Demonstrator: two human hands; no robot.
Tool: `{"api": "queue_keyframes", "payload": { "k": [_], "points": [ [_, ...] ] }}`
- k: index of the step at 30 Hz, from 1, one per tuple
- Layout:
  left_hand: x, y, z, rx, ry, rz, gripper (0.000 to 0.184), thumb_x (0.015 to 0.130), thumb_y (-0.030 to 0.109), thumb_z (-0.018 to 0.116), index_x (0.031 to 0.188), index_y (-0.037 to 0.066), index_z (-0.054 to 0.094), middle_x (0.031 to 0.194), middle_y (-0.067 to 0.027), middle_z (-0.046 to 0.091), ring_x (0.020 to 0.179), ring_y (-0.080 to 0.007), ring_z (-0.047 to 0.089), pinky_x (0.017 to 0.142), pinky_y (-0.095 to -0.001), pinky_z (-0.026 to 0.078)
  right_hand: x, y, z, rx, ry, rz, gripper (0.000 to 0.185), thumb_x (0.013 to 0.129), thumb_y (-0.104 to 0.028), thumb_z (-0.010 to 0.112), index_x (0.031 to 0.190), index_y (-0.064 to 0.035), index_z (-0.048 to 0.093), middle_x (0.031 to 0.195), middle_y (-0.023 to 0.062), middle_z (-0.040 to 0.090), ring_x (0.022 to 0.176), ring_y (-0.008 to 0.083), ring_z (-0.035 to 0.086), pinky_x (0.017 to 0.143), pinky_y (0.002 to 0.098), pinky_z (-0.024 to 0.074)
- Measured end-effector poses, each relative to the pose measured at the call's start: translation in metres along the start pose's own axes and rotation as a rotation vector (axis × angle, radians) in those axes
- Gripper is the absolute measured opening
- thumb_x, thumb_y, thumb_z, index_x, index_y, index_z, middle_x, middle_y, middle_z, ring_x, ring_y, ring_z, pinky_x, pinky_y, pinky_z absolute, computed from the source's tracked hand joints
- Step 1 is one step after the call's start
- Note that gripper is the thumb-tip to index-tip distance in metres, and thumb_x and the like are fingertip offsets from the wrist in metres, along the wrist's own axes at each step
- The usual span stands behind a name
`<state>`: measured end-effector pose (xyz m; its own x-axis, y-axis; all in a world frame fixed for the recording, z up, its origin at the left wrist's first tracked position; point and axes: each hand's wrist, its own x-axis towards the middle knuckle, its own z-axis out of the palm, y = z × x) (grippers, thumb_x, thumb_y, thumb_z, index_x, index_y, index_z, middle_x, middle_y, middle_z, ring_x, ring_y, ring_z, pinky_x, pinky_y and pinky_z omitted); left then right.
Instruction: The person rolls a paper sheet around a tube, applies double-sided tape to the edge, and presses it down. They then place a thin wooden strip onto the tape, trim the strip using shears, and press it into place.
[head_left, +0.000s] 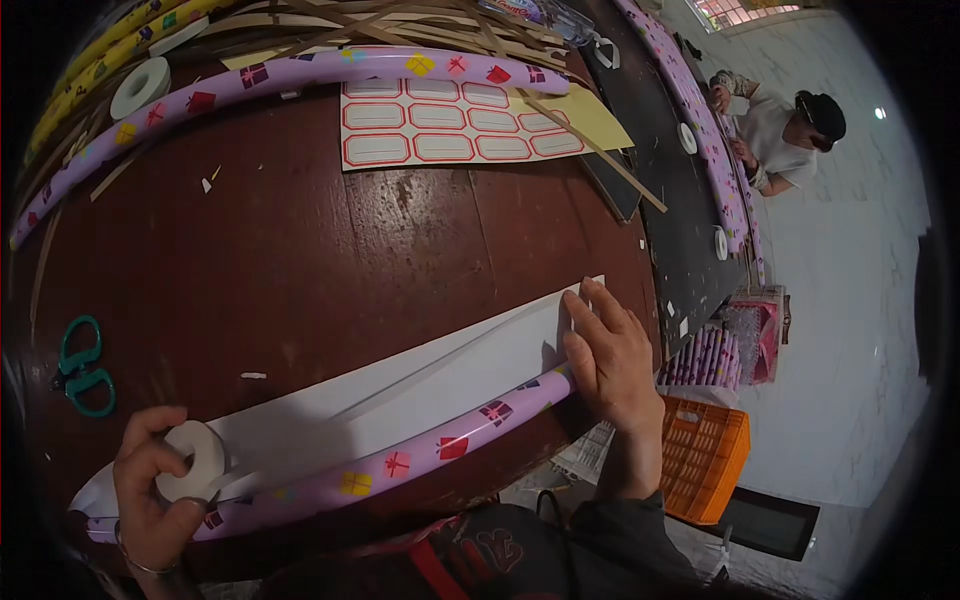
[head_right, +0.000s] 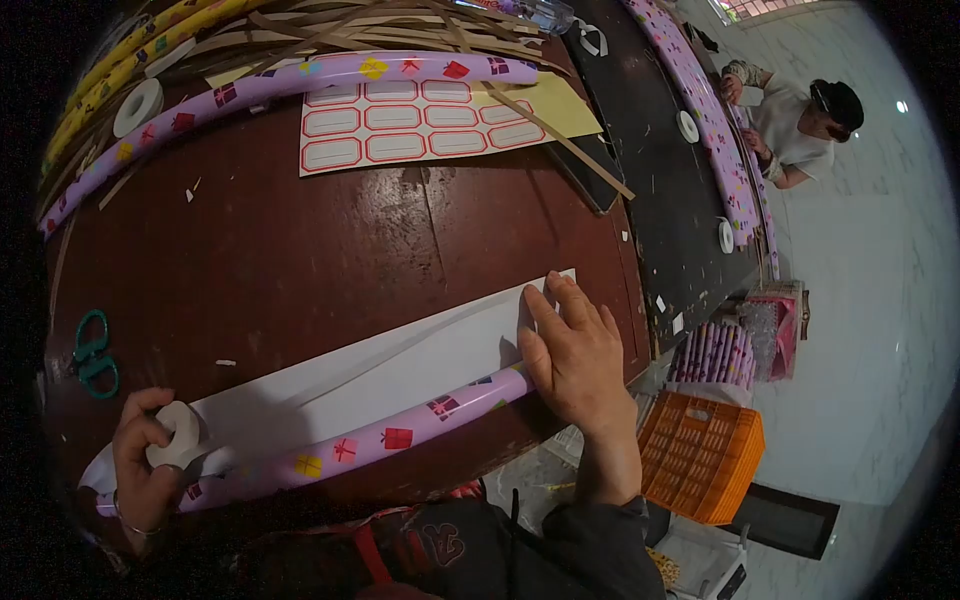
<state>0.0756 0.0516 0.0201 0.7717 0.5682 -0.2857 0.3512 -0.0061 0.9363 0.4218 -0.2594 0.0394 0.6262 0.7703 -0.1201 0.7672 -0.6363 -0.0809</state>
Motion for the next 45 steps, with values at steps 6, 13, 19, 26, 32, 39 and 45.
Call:
{"api": "queue_keyframes", "payload": {
  "k": [6,13,19,26,32,39,45],
  "points": [
    [-0.007,-0.003,-0.013,0.077,0.024,-0.014,0.034,0.072,0.033,0.069,0.077,0.005,0.049,0.118,-0.0183,0.054,0.091,-0.0172,0.053,0.079,-0.03,0.043,0.002,0.0,-0.002,0.024,0.013,-0.024,0.047,0.097,-0.036,0.051,0.135,-0.0091,0.055,0.139,0.0215,0.05,0.124,0.0407,0.053,0.099,0.0572,0.0422],
    [-0.006,-0.003,-0.015,0.039,-0.007,-0.011,0.03,0.071,0.029,0.066,0.075,0.005,0.047,0.116,-0.0177,0.055,0.085,-0.0135,0.049,0.076,-0.0285,0.041,0.005,-0.005,-0.002,0.008,0.018,0.006,0.047,0.097,-0.037,0.051,0.136,-0.0111,0.056,0.137,0.0221,0.051,0.122,0.0401,0.055,0.098,0.0584,0.0424],
    [-0.004,-0.002,-0.015,0.051,-0.016,-0.029,0.023,0.067,0.02,0.06,0.075,0.005,0.046,0.114,-0.0173,0.055,0.083,-0.0131,0.047,0.076,-0.028,0.04,0.004,-0.005,-0.002,-0.014,-0.022,0.011,0.047,0.098,-0.04,0.049,0.137,-0.0142,0.056,0.138,0.0225,0.049,0.121,0.0407,0.055,0.098,0.0609,0.0414],
    [-0.005,0.001,-0.01,-0.009,0.031,-0.026,0.024,0.071,0.024,0.062,0.072,0.005,0.047,0.112,-0.0175,0.056,0.079,-0.0121,0.047,0.073,-0.0276,0.039,0.007,-0.008,-0.004,-0.022,-0.024,0.022,0.048,0.098,-0.04,0.051,0.138,-0.0135,0.054,0.138,0.0223,0.05,0.12,0.0413,0.056,0.097,0.0618,0.0421],
    [0.002,0.008,-0.018,-0.026,-0.096,-0.017,0.042,0.084,0.038,0.062,0.065,0.004,0.047,0.105,-0.0191,0.059,0.075,-0.0122,0.051,0.068,-0.0268,0.041,0.005,-0.004,0.0,-0.018,0.026,0.012,0.054,0.093,-0.039,0.057,0.135,-0.006,0.053,0.137,0.0221,0.051,0.122,0.0411,0.055,0.099,0.061,0.0421],
    [0.026,0.04,0.002,-0.519,-0.382,0.192,0.064,0.1,0.058,0.037,0.076,0.0,0.052,0.105,-0.0247,0.059,0.062,-0.028,0.067,0.054,-0.0401,0.063,0.005,-0.003,0.005,-0.025,0.134,-0.049,0.043,0.09,-0.03,0.061,0.119,0.001,0.057,0.13,0.0239,0.057,0.113,0.0413,0.058,0.094,0.0488,0.0447],
    [0.088,0.086,0.013,-0.705,-0.25,0.249,0.051,0.104,0.043,0.038,0.139,0.006,0.046,0.135,-0.0206,0.052,0.108,-0.0362,0.063,0.077,-0.0483,0.062,0.002,0.002,0.014,0.05,0.098,0.027,0.043,0.088,-0.035,0.061,0.116,-0.0023,0.058,0.137,0.0197,0.053,0.128,0.0358,0.05,0.1,0.0641,0.0379]
  ]
}}
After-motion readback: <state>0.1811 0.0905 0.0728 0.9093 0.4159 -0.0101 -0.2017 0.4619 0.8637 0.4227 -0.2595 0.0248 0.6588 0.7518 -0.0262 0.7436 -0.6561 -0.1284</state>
